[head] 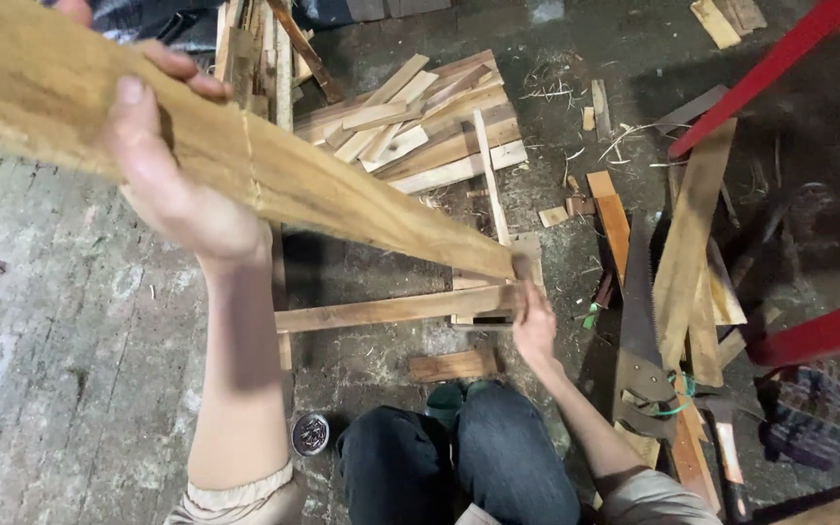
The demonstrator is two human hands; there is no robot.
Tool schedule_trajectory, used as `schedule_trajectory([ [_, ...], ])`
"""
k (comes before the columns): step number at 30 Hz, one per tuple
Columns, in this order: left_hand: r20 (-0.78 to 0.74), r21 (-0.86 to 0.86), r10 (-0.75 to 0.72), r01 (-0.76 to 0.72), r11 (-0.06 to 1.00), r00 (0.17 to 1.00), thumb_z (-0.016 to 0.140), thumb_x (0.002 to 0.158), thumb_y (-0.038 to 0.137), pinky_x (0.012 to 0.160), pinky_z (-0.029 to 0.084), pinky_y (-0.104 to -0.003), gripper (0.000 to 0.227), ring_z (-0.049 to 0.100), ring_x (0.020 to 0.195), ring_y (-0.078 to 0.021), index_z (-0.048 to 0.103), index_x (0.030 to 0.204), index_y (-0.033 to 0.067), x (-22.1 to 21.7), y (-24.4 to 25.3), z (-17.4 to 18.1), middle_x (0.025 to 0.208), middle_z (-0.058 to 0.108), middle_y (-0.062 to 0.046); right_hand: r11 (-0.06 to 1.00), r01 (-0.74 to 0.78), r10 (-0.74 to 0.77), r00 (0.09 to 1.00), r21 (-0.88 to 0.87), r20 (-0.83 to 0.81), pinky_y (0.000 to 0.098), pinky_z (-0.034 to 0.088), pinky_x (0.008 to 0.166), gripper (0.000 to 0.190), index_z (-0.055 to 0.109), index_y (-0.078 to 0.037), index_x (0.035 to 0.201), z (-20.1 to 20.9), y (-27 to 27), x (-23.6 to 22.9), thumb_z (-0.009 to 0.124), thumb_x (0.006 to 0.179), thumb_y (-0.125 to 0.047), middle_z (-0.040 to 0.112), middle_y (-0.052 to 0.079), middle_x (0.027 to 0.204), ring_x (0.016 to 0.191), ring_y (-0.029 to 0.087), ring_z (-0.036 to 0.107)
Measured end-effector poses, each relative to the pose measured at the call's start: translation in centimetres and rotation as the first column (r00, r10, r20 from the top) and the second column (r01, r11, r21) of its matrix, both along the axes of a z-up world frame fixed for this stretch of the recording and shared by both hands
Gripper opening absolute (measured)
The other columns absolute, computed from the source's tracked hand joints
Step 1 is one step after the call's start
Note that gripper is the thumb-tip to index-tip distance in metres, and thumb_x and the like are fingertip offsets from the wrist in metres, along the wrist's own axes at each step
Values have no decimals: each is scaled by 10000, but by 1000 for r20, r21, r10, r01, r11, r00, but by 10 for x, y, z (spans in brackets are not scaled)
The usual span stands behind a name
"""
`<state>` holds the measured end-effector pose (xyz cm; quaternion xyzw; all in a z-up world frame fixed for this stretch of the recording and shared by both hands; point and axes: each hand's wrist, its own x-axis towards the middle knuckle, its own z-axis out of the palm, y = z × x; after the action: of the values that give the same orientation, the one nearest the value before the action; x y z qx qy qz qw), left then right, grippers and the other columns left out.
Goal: The person smooths a long wooden plank using a sanding block, then uses a curved metal tool to scrape the surface of the wood.
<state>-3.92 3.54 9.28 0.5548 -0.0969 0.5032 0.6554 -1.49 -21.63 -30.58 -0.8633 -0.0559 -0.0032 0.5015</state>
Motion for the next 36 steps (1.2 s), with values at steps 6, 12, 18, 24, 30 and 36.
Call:
schedule_trajectory([
  [6, 60, 75, 30, -35, 997, 998, 514, 1054, 236, 897, 562, -385, 499, 598, 899, -240, 422, 1512, 58, -6, -14, 3, 1033, 586, -141, 882, -243, 103, 936, 403, 338, 325, 534, 1031, 403, 450, -21, 1381, 168, 32, -4, 321, 1049, -208, 527, 178, 1400, 1257, 308, 566],
  [12, 33, 46, -1, -1, 999, 999, 538, 1027, 325, 959, 567, -428, 592, 622, 926, -241, 426, 1555, 79, -19, -12, 0, 1060, 618, -130, 919, -310, 106, 790, 244, 605, 400, 257, 1272, 485, 415, -67, 1430, 155, 53, -18, 427, 972, 92, 458, 123, 1482, 1428, 241, 382],
  [18, 26, 28, 17, -17, 999, 1000, 504, 1019, 270, 979, 552, -419, 573, 611, 926, -235, 422, 1544, 56, -35, -2, -2, 1035, 594, -131, 976, -165, 107, 931, 142, 349, 149, 341, 264, 642, 305, -189, 1497, 21, 3, 9, 387, 943, 125, 400, 197, 1510, 350, 28, 328],
  [24, 30, 12, -131, 131, 991, 991, 562, 983, 290, 967, 570, -436, 621, 613, 920, -254, 432, 1551, 76, -32, -5, 2, 1035, 601, -147, 940, -136, 91, 984, 312, 155, 118, 488, 326, 557, 410, -87, 1420, 146, 28, -3, 398, 891, 88, 437, 191, 1475, 479, 62, 571],
  [30, -29, 25, -177, 177, 984, 984, 596, 945, 341, 960, 594, -411, 677, 630, 900, -256, 412, 1536, 66, -33, -18, 15, 1076, 585, -191, 935, -279, 85, 775, 218, 626, 403, 319, 1252, 533, 388, -134, 1452, 170, 59, -14, 428, 970, 91, 458, 129, 1483, 1424, 282, 392],
  [36, -33, 54, -124, 125, 991, 992, 581, 937, 360, 966, 555, -430, 673, 606, 913, -263, 425, 1525, 72, -33, -14, 13, 1062, 582, -172, 968, -158, -24, 718, 197, 696, 177, 568, 757, 754, 327, -200, 1517, 38, 13, 7, 478, 904, 212, 342, -5, 1571, 1302, 205, 533],
])
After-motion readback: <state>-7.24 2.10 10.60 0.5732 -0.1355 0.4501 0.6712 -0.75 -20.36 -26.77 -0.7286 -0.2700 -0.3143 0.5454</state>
